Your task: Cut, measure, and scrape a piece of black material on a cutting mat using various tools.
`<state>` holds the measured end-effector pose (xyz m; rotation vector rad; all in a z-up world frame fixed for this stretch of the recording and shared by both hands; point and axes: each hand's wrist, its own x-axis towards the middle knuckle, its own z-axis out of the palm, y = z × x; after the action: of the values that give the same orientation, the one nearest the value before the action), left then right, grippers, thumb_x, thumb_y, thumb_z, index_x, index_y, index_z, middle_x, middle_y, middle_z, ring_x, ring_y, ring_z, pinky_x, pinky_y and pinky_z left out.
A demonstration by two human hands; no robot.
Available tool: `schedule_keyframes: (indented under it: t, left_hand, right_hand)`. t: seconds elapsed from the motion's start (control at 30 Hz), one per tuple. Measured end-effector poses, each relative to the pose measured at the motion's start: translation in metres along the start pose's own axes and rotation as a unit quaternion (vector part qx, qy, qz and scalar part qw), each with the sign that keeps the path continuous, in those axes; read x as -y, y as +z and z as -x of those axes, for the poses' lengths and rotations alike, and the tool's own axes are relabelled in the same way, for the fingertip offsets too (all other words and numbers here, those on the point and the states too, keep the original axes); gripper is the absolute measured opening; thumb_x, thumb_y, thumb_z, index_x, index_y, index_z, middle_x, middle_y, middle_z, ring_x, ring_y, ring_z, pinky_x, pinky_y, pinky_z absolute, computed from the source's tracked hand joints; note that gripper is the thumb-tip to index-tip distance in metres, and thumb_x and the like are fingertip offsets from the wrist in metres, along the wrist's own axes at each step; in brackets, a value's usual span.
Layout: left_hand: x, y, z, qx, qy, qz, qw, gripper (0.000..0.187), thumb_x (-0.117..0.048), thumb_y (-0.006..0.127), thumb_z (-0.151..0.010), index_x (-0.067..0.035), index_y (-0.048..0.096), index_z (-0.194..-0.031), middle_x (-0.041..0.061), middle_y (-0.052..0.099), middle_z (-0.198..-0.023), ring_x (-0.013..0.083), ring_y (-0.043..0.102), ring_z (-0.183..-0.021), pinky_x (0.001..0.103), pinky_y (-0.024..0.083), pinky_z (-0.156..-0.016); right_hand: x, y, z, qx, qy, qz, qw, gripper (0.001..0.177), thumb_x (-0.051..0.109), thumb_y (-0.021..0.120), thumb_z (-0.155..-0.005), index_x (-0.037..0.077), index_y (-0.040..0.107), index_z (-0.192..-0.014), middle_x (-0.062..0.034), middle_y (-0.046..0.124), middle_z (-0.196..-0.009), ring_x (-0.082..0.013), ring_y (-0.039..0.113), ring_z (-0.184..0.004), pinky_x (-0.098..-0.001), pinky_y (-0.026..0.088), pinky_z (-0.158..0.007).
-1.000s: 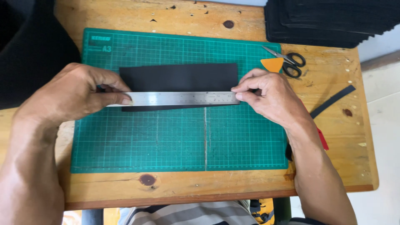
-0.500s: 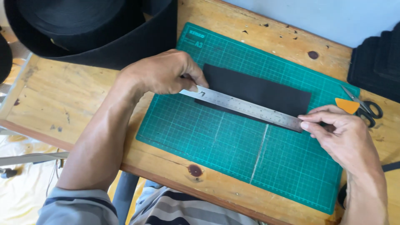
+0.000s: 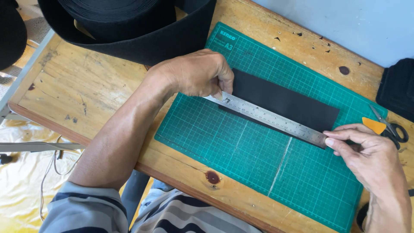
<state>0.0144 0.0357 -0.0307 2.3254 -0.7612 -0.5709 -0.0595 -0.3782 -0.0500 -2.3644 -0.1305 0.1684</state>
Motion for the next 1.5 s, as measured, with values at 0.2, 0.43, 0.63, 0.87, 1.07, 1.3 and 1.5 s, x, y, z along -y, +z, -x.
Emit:
schedule_keyframes:
  t: [0.2, 0.43, 0.63, 0.87, 1.07, 1.3, 1.5]
  left_hand:
    - [-0.004, -0.004, 0.004, 0.017, -0.020, 0.018, 0.999, 0.029, 0.003, 0.075, -0.080, -0.021, 0.083, -0.096, -0.007, 0.081, -0.088, 0.0065, 0.076, -0.085, 0.026, 0.058, -0.070]
    - [-0.010, -0.006, 0.006, 0.026, -0.051, 0.033, 0.998, 0.028, 0.002, 0.073, -0.082, -0.020, 0.083, -0.097, -0.006, 0.082, -0.089, 0.0071, 0.076, -0.085, 0.026, 0.058, -0.068]
    - [-0.022, -0.010, 0.008, 0.044, -0.106, 0.037, 0.993, 0.025, 0.000, 0.074, -0.086, -0.019, 0.082, -0.101, -0.002, 0.079, -0.093, 0.0108, 0.074, -0.087, 0.028, 0.058, -0.068]
    - [-0.023, -0.008, 0.006, 0.045, -0.096, 0.030, 0.994, 0.021, -0.001, 0.076, -0.084, -0.019, 0.080, -0.095, -0.003, 0.078, -0.089, 0.0112, 0.073, -0.082, 0.028, 0.056, -0.067]
    - [-0.041, -0.004, 0.006, 0.034, -0.129, -0.022, 0.991, 0.016, -0.029, 0.082, -0.087, -0.017, 0.075, -0.095, 0.000, 0.075, -0.092, 0.0176, 0.070, -0.088, 0.035, 0.054, -0.071]
    - [-0.063, 0.021, -0.008, 0.031, -0.184, -0.187, 0.965, 0.057, -0.058, 0.075, -0.089, -0.014, 0.061, -0.122, 0.009, 0.064, -0.115, 0.0354, 0.062, -0.111, 0.051, 0.056, -0.083]
    - [-0.064, 0.010, -0.002, 0.036, -0.227, -0.042, 0.972, 0.039, -0.038, 0.086, -0.083, -0.018, 0.062, -0.107, 0.003, 0.063, -0.108, 0.0236, 0.060, -0.106, 0.041, 0.050, -0.081]
  right_hand:
    - [0.001, 0.000, 0.001, 0.002, -0.005, 0.003, 1.000, 0.013, -0.006, 0.074, -0.092, -0.006, 0.077, -0.104, -0.0145, 0.070, -0.107, -0.0189, 0.064, -0.074, -0.0244, 0.056, -0.069]
    - [0.002, 0.002, 0.001, -0.007, -0.002, -0.016, 1.000, 0.012, -0.007, 0.074, -0.092, -0.007, 0.077, -0.104, -0.0163, 0.069, -0.107, -0.0184, 0.064, -0.081, -0.0257, 0.058, -0.071]
    - [-0.002, -0.001, -0.003, -0.003, -0.009, -0.014, 1.000, 0.014, -0.003, 0.076, -0.088, -0.004, 0.079, -0.102, -0.0128, 0.069, -0.103, -0.0181, 0.063, -0.066, -0.0241, 0.055, -0.065]
    - [0.000, -0.003, -0.003, 0.002, -0.013, 0.025, 1.000, 0.013, 0.004, 0.076, -0.089, 0.003, 0.082, -0.100, -0.0074, 0.073, -0.102, -0.0129, 0.066, -0.071, -0.0215, 0.053, -0.065]
    - [-0.002, -0.002, -0.002, 0.007, -0.016, 0.027, 0.999, 0.013, 0.003, 0.076, -0.090, 0.002, 0.082, -0.101, -0.0079, 0.072, -0.102, -0.0130, 0.064, -0.070, -0.0211, 0.053, -0.065]
    - [0.000, -0.001, -0.002, 0.004, -0.009, 0.028, 1.000, 0.013, 0.003, 0.075, -0.091, 0.002, 0.081, -0.102, -0.0073, 0.070, -0.103, -0.0120, 0.064, -0.075, -0.0207, 0.053, -0.070]
    - [0.000, -0.001, -0.001, 0.004, -0.024, 0.037, 0.999, 0.012, 0.002, 0.075, -0.091, 0.002, 0.080, -0.102, -0.0080, 0.070, -0.102, -0.0122, 0.064, -0.074, -0.0207, 0.052, -0.064]
